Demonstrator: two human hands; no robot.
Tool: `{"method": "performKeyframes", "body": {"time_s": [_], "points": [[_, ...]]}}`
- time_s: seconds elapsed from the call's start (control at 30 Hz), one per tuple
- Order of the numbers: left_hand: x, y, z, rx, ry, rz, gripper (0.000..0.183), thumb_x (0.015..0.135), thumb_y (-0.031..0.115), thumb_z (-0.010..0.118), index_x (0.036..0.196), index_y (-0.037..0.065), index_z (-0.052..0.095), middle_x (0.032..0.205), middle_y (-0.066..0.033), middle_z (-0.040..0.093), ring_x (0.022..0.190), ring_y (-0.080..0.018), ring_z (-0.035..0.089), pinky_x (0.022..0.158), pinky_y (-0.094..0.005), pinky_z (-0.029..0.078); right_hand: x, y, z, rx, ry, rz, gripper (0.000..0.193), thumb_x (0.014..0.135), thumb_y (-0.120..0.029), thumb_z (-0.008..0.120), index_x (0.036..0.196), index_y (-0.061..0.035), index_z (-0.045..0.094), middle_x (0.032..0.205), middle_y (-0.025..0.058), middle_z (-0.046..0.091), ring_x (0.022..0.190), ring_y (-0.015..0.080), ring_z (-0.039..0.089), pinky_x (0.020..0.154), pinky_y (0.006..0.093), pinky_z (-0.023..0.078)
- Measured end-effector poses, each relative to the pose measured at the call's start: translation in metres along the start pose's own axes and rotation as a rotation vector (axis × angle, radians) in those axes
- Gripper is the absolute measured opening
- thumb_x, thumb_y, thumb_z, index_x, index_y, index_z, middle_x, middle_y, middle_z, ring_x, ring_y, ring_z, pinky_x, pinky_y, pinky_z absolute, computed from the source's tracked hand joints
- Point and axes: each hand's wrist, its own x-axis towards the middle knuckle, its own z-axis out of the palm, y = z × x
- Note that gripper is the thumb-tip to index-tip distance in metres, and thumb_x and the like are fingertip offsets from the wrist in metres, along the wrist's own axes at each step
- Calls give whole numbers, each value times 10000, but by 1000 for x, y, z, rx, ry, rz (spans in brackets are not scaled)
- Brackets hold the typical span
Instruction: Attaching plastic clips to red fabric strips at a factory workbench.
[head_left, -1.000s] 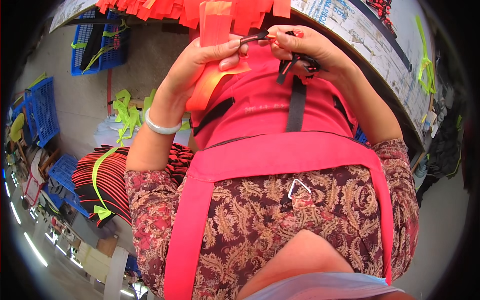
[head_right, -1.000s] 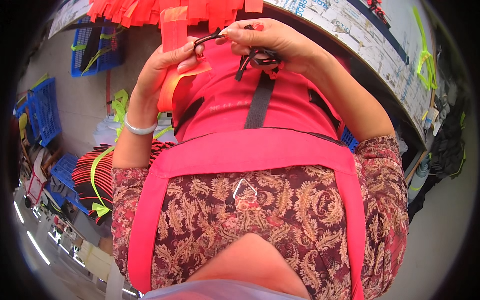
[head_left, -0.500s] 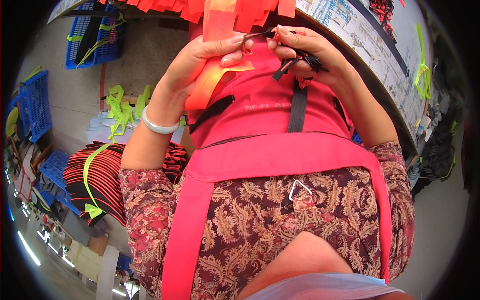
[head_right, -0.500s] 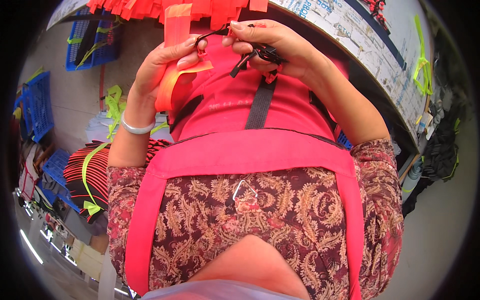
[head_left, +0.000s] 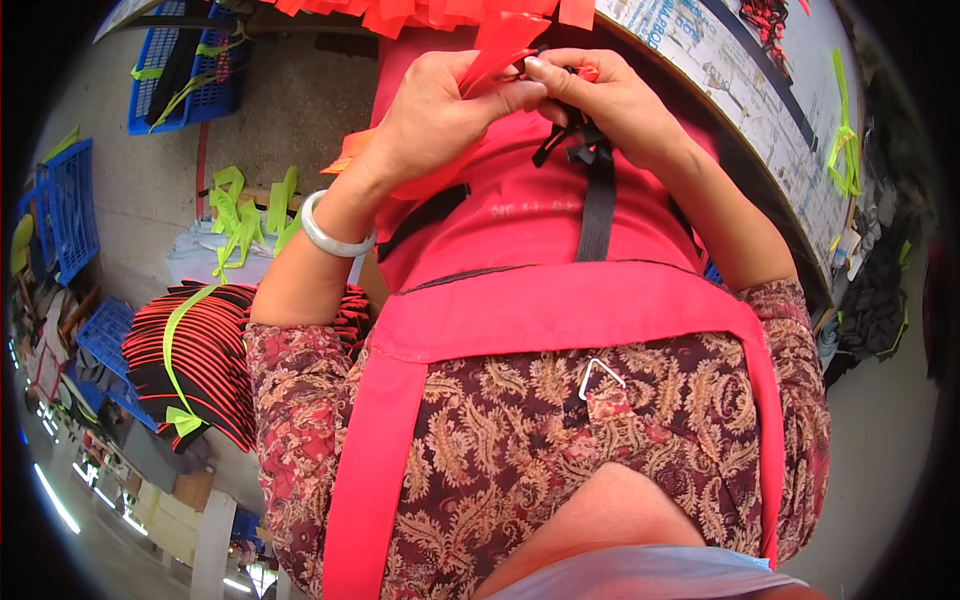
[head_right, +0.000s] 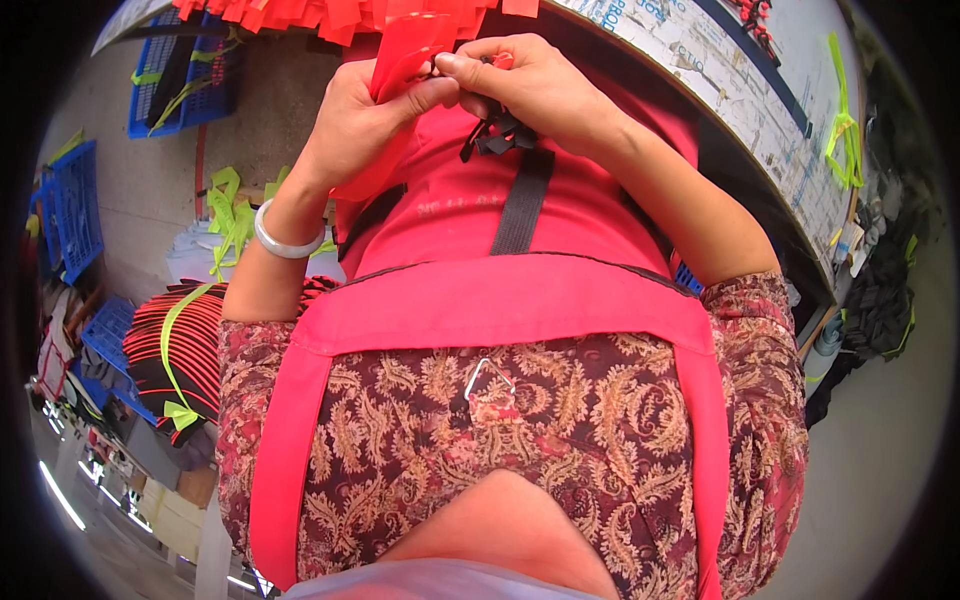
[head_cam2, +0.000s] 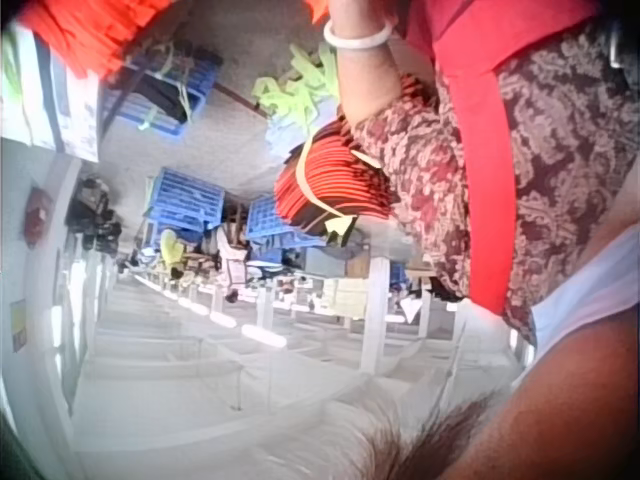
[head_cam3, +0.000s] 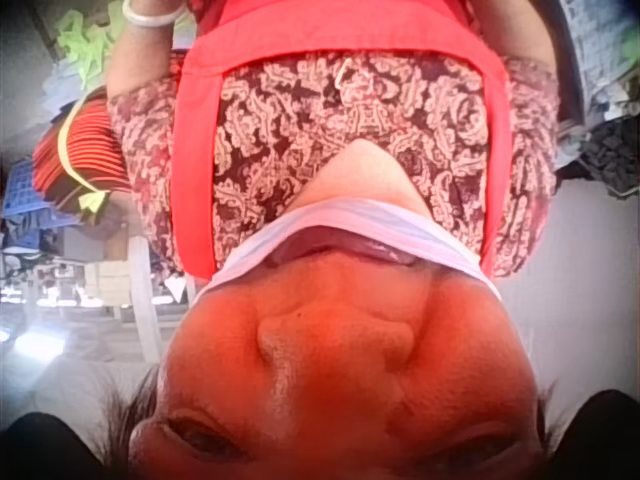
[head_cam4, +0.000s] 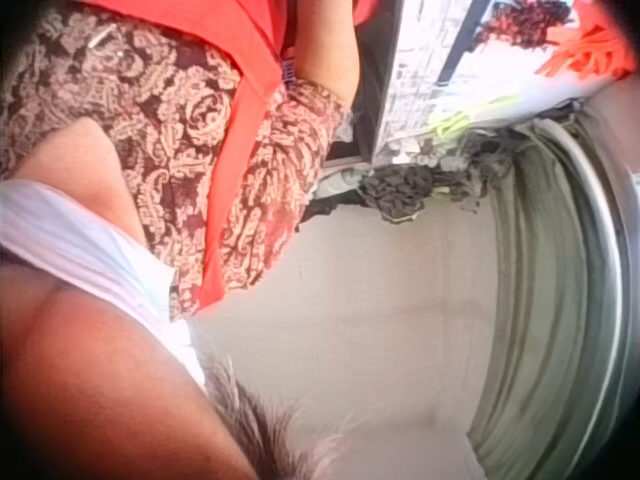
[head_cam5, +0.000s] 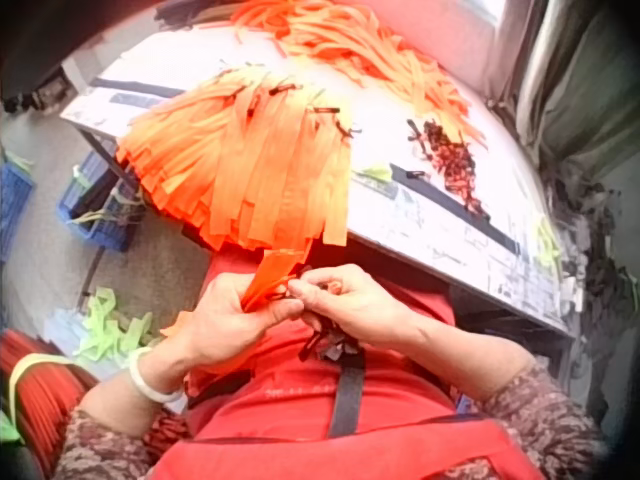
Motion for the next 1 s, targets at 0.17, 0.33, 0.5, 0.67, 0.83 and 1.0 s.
{"method": "performKeyframes", "body": {"time_s": [0.17, 0.33, 0.5, 0.67, 0.83, 1.0], "points": [[-1, -13, -2, -269, 1, -120, 173, 920, 136, 577, 864, -15, 641, 806, -44, 641, 646, -66, 530, 617, -210, 431, -1, -3, -6, 102, -89, 41, 347, 945, -355, 537, 849, -36, 633, 601, -57, 481, 539, 13, 396, 493, 177, 310], [-3, -20, -2, -448, -1, -76, 183, 945, 157, 540, 906, -7, 612, 789, -40, 618, 585, -66, 457, 580, -198, 389, -3, -3, -1, 561, -225, -5, 307, 956, -301, 532, 861, -19, 608, 626, -41, 490, 566, 8, 399, 516, 173, 317], [-6, -16, 7, -401, 69, -63, 176, 939, 162, 554, 907, -1, 614, 764, -28, 611, 588, -67, 464, 565, -201, 383, -7, -2, 3, 541, -104, 40, 300, 950, -307, 542, 851, -31, 606, 613, -46, 476, 552, 12, 392, 508, 172, 313], [-9, -19, 11, -460, 73, -70, 175, 931, 171, 569, 892, 6, 613, 742, -14, 598, 572, -66, 451, 555, -205, 375, -5, 1, -1, 568, -93, 93, 296, 939, -314, 560, 842, -38, 604, 612, -52, 465, 542, 16, 393, 499, 177, 316], [-9, -16, 8, -437, 54, -135, 221, 942, 201, 552, 841, 9, 591, 719, -13, 578, 562, -68, 436, 574, -216, 381, -6, 4, 2, 355, -33, -89, 216, 921, -225, 592, 1019, -33, 606, 667, -39, 502, 614, 25, 457, 541, 173, 350], [-10, -18, 5, -451, -15, -124, 261, 947, 219, 543, 792, 12, 581, 686, -9, 549, 552, -73, 427, 588, -220, 379, -4, 11, 4, 92, 24, -287, 227, 920, -197, 596, 1059, -18, 603, 738, -28, 556, 672, 27, 493, 593, 172, 396]]}}
